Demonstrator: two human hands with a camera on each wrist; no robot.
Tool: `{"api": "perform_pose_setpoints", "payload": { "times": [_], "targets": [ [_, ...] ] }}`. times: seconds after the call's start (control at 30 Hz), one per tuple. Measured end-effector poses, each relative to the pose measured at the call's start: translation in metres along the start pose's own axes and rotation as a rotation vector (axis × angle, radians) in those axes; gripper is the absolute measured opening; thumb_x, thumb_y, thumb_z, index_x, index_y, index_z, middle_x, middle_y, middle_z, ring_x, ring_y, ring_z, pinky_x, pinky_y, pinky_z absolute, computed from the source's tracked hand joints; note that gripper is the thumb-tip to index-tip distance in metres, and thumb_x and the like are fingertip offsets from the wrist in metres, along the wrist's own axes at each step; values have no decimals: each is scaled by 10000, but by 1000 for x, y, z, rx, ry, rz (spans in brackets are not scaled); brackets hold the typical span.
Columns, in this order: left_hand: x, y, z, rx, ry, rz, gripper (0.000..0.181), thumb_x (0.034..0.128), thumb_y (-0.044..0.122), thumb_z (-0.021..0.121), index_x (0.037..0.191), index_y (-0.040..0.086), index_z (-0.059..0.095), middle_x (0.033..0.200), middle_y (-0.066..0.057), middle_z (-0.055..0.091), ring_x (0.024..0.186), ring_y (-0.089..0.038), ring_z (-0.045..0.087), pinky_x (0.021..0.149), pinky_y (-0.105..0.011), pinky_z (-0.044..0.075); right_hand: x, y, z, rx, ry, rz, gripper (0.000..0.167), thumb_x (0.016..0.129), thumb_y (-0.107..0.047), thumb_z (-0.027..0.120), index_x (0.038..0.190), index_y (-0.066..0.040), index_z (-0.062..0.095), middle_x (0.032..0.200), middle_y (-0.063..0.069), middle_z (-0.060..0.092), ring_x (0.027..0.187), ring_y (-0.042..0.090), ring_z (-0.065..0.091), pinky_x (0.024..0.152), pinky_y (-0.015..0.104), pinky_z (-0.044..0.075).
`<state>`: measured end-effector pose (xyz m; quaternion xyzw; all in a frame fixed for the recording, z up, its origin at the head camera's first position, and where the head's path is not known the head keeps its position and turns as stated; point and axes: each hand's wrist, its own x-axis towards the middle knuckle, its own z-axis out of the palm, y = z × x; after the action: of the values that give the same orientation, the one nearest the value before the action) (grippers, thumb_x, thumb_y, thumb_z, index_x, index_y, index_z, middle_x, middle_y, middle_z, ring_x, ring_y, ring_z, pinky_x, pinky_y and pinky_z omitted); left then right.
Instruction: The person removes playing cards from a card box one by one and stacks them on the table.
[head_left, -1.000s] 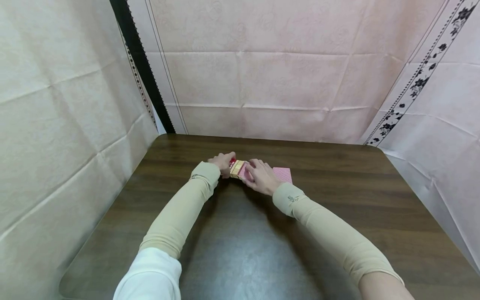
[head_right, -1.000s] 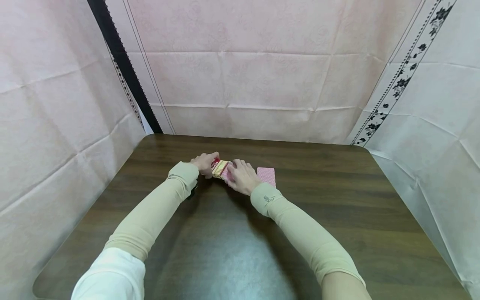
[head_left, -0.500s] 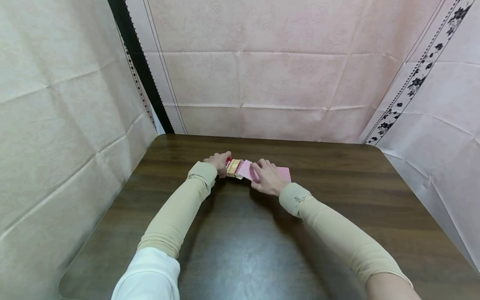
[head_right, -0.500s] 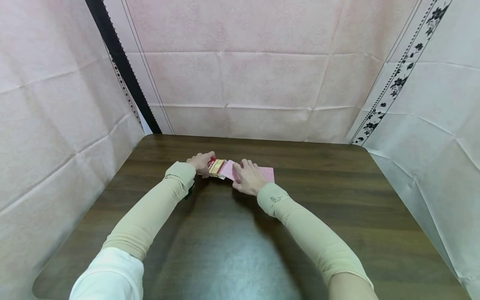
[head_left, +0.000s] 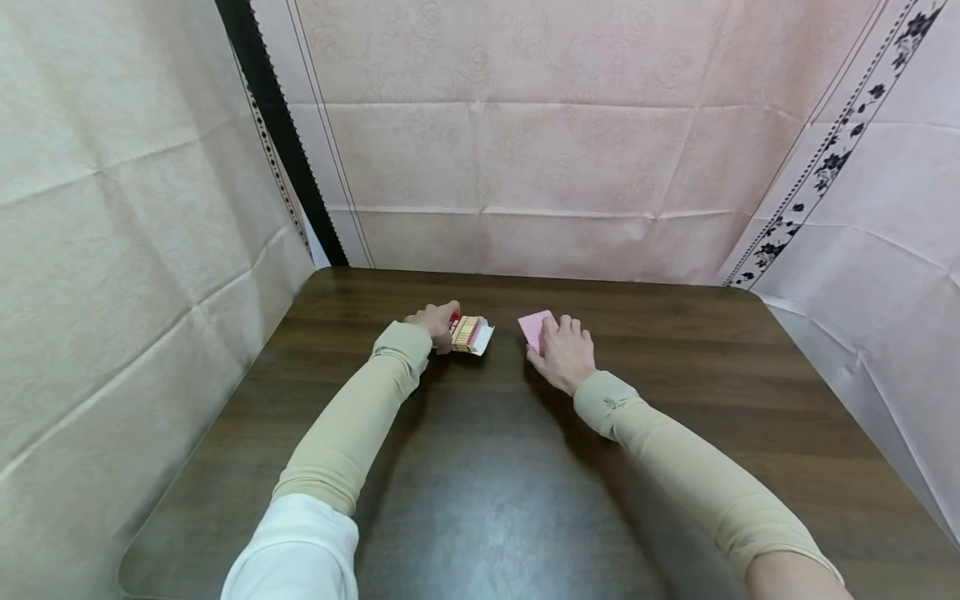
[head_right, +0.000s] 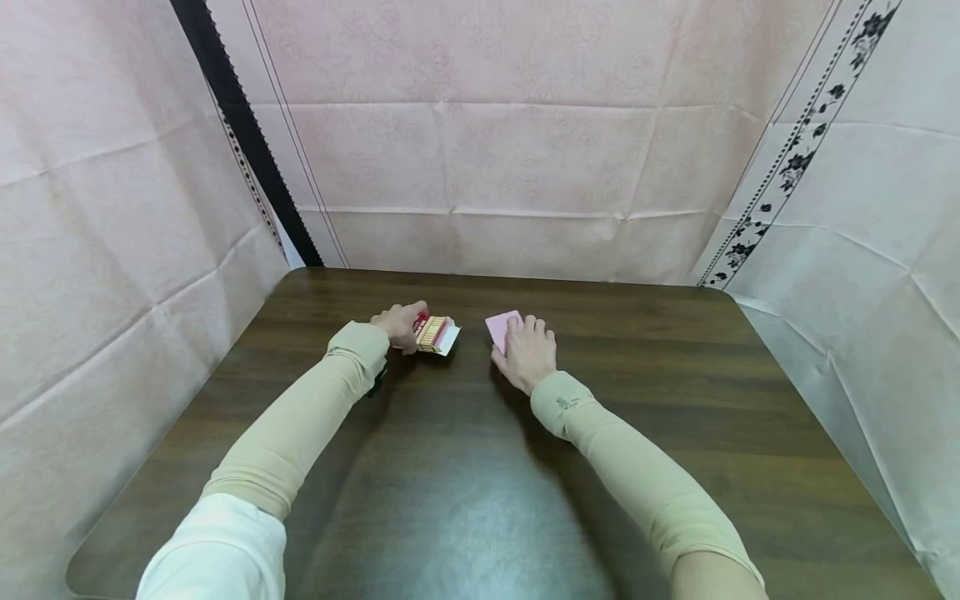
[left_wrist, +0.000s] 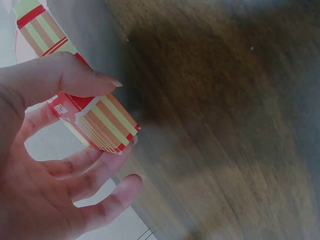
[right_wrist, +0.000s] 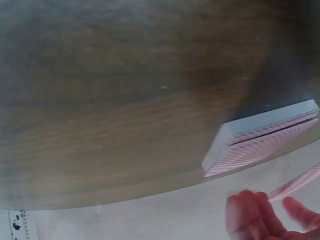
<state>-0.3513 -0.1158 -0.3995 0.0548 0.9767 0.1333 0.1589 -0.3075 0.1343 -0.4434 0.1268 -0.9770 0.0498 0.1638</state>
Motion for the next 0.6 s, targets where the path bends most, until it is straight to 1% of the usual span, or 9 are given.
{"api": "perform_pose_setpoints", "payload": {
  "times": [0.1, 0.27, 0.5, 0.6],
  "targets": [
    [0, 0, 0, 0, 3, 0, 643, 728, 16, 695, 1263, 227, 408, 1163, -141, 505, 970, -320, 523, 764, -422, 411, -2, 4, 2, -24, -20, 51, 530, 871, -463, 576, 1162, -27, 495, 1038, 223, 551, 982, 389, 519, 782, 498, 452],
    [3, -2, 1, 3, 7, 1, 646, 715, 18, 699, 1255, 228, 415, 1152, -136, 514, 959, -316, 527, 744, -412, 412, -5, 9, 4, -64, -64, 114, 559, 892, -474, 535, 1173, 6, 484, 1060, 247, 569, 995, 403, 523, 792, 510, 450],
    [7, -3, 2, -9, 3, 2, 642, 719, 25, 706, 1250, 231, 412, 1160, -134, 512, 957, -318, 524, 729, -410, 409, -7, 11, 7, -114, -65, 159, 597, 886, -491, 541, 1173, 31, 512, 1078, 260, 591, 992, 408, 549, 779, 527, 461],
    [7, -3, 2, -12, 0, 1, 640, 723, 29, 707, 1252, 233, 410, 1157, -128, 510, 955, -314, 524, 721, -402, 411, -8, 11, 6, -122, -94, 165, 600, 889, -500, 535, 1177, 26, 532, 1090, 265, 603, 991, 413, 562, 774, 538, 465]
  ]
}}
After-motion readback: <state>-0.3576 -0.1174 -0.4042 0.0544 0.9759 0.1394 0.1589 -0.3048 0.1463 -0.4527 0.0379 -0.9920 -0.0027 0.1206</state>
